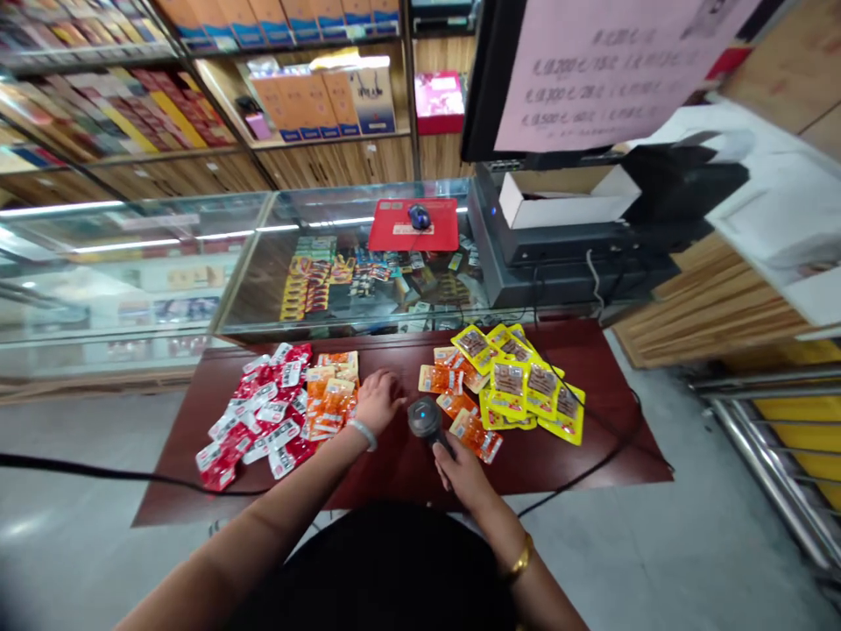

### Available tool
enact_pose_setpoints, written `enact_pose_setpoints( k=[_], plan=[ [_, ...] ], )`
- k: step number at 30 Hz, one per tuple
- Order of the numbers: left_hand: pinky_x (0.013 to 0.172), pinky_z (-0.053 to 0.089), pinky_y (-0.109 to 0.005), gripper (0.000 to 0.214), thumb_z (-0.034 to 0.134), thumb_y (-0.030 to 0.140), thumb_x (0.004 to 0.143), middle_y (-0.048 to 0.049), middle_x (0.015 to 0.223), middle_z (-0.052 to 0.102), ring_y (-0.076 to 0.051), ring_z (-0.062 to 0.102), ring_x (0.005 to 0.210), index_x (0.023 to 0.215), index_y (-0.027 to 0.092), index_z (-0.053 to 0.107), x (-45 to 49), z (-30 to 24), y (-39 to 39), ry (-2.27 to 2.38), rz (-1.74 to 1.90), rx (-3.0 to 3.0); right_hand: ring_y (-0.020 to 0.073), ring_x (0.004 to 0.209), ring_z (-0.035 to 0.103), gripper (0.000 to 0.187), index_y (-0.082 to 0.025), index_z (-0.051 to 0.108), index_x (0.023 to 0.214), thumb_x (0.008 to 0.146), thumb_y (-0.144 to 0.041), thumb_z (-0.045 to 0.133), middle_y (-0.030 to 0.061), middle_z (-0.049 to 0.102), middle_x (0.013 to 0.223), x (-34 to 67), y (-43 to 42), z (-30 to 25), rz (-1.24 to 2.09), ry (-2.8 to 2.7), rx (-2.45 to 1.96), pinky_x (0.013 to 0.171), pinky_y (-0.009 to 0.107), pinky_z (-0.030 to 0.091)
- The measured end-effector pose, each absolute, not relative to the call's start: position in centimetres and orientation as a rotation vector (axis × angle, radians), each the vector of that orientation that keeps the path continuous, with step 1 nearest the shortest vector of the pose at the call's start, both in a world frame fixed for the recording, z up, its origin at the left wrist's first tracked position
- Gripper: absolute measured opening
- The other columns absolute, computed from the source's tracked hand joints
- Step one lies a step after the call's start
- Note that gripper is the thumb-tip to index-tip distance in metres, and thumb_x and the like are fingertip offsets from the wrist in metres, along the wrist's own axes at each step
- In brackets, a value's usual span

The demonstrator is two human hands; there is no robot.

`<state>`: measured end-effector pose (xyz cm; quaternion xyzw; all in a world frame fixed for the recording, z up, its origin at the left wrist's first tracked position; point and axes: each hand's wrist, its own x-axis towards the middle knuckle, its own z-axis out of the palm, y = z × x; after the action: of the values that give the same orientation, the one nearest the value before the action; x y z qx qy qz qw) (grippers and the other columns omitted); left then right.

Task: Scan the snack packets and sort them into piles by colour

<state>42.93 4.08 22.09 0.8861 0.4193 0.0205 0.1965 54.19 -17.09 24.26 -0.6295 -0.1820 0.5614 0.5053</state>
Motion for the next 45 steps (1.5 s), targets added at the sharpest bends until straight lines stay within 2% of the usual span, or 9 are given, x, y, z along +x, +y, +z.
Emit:
enact_pose_setpoints(
  k=[6,10,13,15,19,27,35,42,45],
  plan=[
    [0.099,0.036,-0.042,0.051,0.065,0.025,0.079,-0.0132,0.132,0.057,-0.03,0.047,0.122,0.129,0.021,0.053,52.2,21.2,4.2,0.869,-0.126,2.565,0.0078,0.037,0.038,0.054,-0.02,0.054,0.101,0.079,-0.069,0.057,-0.0096,0.046,0.05,55.2,-19.7,23.7,1.293,-0.277,-1.538,0.038,0.02,0.03],
    [0.099,0.035,-0.045,0.045,0.075,0.03,0.07,-0.0181,0.112,0.065,-0.034,0.053,0.114,0.11,0.015,0.062,53.6,20.5,4.8,0.899,-0.291,2.543,0.008,0.036,0.037,0.056,-0.021,0.054,0.095,0.075,-0.073,0.059,-0.01,0.046,0.048,55.4,-20.5,23.9,1.28,-0.207,-1.555,0.037,0.021,0.029],
    [0.092,0.041,-0.039,0.024,0.074,0.031,0.07,-0.0152,0.095,0.07,-0.031,0.062,0.1,0.089,0.016,0.068,52.0,19.7,5.2,1.016,-0.342,2.27,0.0081,0.037,0.038,0.058,-0.02,0.054,0.098,0.074,-0.073,0.058,-0.0096,0.046,0.049,55.3,-20.6,24.2,1.281,-0.218,-1.545,0.038,0.021,0.03],
    [0.082,0.045,-0.033,0.014,0.067,0.031,0.077,-0.0113,0.083,0.072,-0.025,0.066,0.086,0.08,0.018,0.069,50.0,19.1,5.3,1.096,-0.29,2.029,0.0082,0.037,0.037,0.06,-0.02,0.055,0.101,0.074,-0.073,0.059,-0.0098,0.045,0.049,55.1,-20.3,24.4,1.301,-0.227,-1.531,0.038,0.021,0.029],
    [0.068,0.047,-0.026,0.027,0.05,0.034,0.089,-0.0078,0.083,0.073,-0.018,0.066,0.074,0.092,0.016,0.07,45.9,18.4,5.2,1.202,-0.085,1.782,0.0084,0.038,0.037,0.061,-0.019,0.056,0.109,0.076,-0.07,0.06,-0.0093,0.045,0.051,54.5,-19.0,24.4,1.395,-0.288,-1.483,0.039,0.021,0.028],
    [0.057,0.042,-0.023,0.024,0.055,0.035,0.081,-0.0001,0.061,0.061,-0.013,0.053,0.059,0.072,0.015,0.066,40.0,19.3,6.0,1.329,0.301,1.509,0.0077,0.041,0.036,0.054,-0.017,0.06,0.112,0.085,-0.064,0.056,-0.0087,0.045,0.053,52.8,-14.3,25.9,1.552,-0.561,-1.404,0.039,0.02,0.028],
    [0.054,0.034,-0.021,0.032,0.051,0.045,0.083,0.0047,0.055,0.046,-0.01,0.043,0.055,0.065,0.018,0.054,32.9,20.8,6.0,1.492,0.319,1.563,0.0086,0.041,0.038,0.058,-0.017,0.058,0.116,0.084,-0.065,0.056,-0.0074,0.047,0.054,50.9,-12.7,25.4,1.602,-0.704,-1.463,0.04,0.021,0.03],
    [0.063,0.04,-0.026,0.035,0.048,0.049,0.086,-0.0028,0.069,0.064,-0.017,0.058,0.066,0.079,0.019,0.063,27.2,21.9,9.3,1.739,0.166,1.554,0.0089,0.04,0.037,0.062,-0.018,0.056,0.12,0.082,-0.066,0.058,-0.0085,0.046,0.052,50.2,-12.8,24.7,1.634,-0.661,-1.459,0.04,0.021,0.029],
    [0.075,0.043,-0.031,0.036,0.055,0.051,0.082,-0.009,0.089,0.069,-0.024,0.063,0.085,0.096,0.018,0.064,26.7,22.9,10.0,1.858,-0.017,1.693,0.0089,0.041,0.038,0.059,-0.017,0.057,0.119,0.083,-0.064,0.057,-0.0084,0.046,0.053,50.3,-13.0,24.9,1.608,-0.659,-1.476,0.041,0.021,0.03]
  ],
)
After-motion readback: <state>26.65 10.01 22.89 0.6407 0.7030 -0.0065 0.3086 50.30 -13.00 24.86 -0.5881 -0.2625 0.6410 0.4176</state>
